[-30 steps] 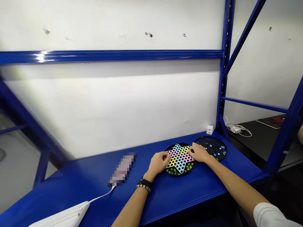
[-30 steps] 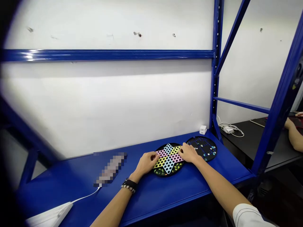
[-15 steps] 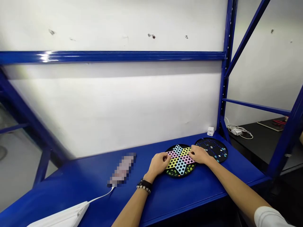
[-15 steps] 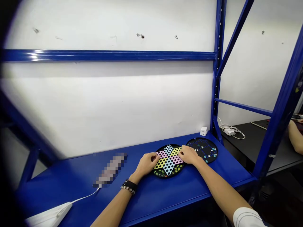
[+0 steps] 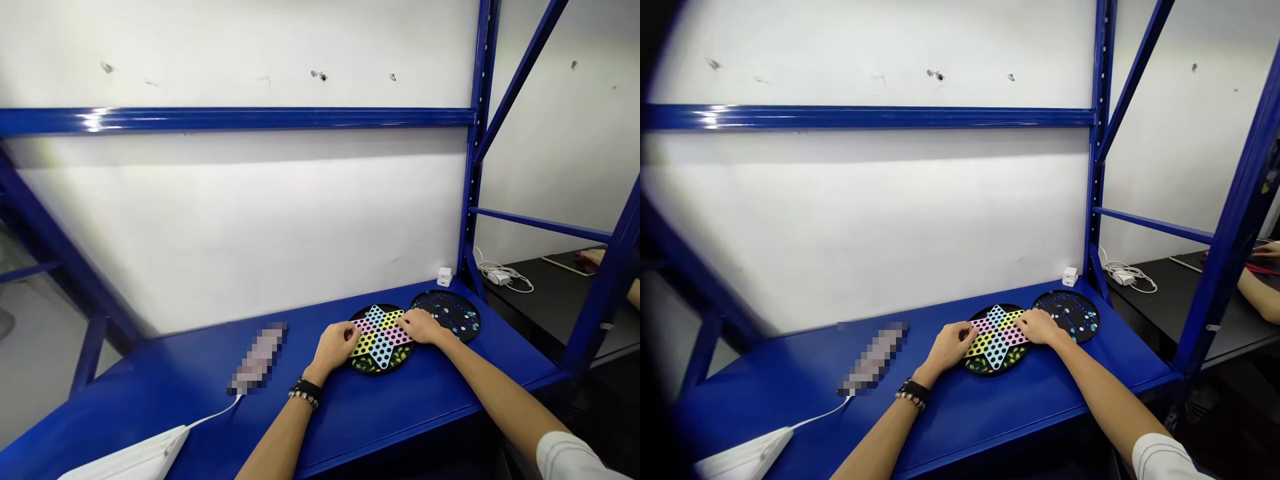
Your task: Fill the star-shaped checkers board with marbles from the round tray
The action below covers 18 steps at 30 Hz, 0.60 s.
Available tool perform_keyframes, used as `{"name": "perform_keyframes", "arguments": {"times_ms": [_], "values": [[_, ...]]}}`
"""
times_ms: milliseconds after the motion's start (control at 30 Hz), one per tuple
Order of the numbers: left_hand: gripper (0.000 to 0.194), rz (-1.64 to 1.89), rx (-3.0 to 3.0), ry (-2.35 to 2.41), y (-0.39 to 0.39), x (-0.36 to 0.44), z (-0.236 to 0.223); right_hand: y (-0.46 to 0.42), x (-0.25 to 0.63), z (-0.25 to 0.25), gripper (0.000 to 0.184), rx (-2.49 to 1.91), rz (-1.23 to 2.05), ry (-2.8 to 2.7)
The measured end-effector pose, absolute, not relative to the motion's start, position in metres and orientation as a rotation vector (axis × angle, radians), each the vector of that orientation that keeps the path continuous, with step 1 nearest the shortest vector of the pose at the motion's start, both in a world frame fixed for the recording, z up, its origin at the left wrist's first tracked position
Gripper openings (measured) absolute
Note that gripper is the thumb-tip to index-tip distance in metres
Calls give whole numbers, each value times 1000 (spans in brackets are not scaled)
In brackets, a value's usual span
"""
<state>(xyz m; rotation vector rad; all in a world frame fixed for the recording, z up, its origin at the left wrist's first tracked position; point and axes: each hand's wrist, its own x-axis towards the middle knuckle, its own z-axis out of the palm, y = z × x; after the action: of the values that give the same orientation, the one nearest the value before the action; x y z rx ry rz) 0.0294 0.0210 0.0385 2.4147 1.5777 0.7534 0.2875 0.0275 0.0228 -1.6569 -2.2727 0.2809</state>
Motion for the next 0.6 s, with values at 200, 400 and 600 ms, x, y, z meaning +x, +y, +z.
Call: {"name": "perform_keyframes", "arguments": {"times_ms": [200, 400, 600], "values": [[36, 802, 2428, 1623, 25, 27, 37, 39, 311, 28, 69, -1734, 276, -1869], [26, 976, 2307, 1826, 32, 19, 35, 40, 344, 33, 61, -2024, 194, -1732], [25, 704, 2306, 1859, 32, 17, 34, 40, 336, 25, 39, -2057, 84, -1820]]}}
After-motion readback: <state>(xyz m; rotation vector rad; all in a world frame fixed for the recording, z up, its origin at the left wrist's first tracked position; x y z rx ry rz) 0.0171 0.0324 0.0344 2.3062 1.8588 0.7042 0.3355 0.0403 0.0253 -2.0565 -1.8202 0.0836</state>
